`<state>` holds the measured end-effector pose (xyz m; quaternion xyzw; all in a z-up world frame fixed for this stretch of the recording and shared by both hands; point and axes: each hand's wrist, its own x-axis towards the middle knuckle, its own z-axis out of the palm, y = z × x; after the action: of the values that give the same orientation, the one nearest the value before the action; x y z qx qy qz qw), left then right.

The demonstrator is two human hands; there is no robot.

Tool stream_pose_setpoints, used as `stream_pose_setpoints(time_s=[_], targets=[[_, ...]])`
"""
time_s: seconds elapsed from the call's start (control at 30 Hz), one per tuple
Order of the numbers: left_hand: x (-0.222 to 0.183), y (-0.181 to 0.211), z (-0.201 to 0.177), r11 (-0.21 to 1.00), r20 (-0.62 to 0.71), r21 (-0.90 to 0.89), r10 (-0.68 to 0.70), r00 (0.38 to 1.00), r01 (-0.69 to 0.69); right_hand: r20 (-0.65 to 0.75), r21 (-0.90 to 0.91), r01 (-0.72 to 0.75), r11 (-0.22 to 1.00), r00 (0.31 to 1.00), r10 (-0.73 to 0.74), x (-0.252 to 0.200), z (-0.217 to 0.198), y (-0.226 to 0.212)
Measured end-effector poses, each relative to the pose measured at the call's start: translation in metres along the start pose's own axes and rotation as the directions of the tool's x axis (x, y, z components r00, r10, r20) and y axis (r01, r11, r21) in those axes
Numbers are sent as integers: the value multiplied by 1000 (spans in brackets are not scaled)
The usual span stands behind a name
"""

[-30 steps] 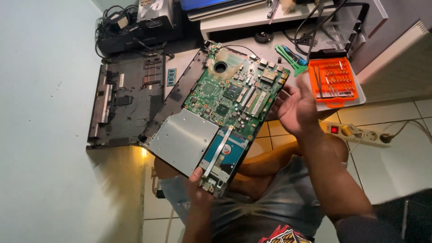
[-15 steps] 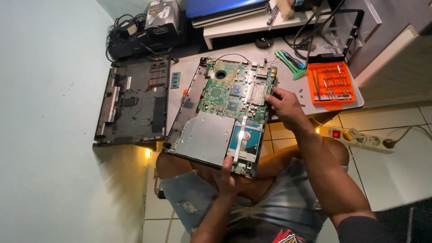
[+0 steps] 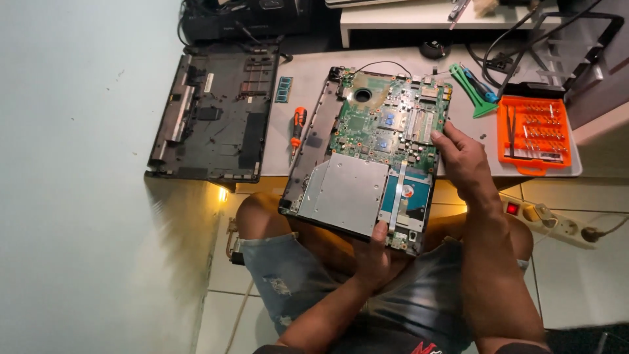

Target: A person is repairing a laptop by manipulating the motherboard, aligning the cooling fan, and using a screwdriver to fasten components.

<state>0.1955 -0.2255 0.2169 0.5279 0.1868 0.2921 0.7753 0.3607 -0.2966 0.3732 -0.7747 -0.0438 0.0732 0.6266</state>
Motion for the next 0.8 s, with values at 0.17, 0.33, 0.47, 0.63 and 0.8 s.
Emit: stream_pose_setpoints(time_s=[0.17,0.33,0.47,0.63,0.8], targets=[[4,0,-15,955,130,153,-273,953,253,63,-71,6,997,998,-2,13,-3,15],[1,-49,-2,991,85,132,-20,996,8,121,-80,114,990,987,-103,14,-11,26],[14,2,-12,988,278,138,-105,955,68,90,-88,192,977,979,-184,-17,-9,24],[30,34,-53,660,660,-504,-120,741,557,12,-259,254,932,966,-260,-79,-14,21],[33,22,-103,973,114,123,-210,971,196,0,-342,403,849,904,-428,-114,-19,62]])
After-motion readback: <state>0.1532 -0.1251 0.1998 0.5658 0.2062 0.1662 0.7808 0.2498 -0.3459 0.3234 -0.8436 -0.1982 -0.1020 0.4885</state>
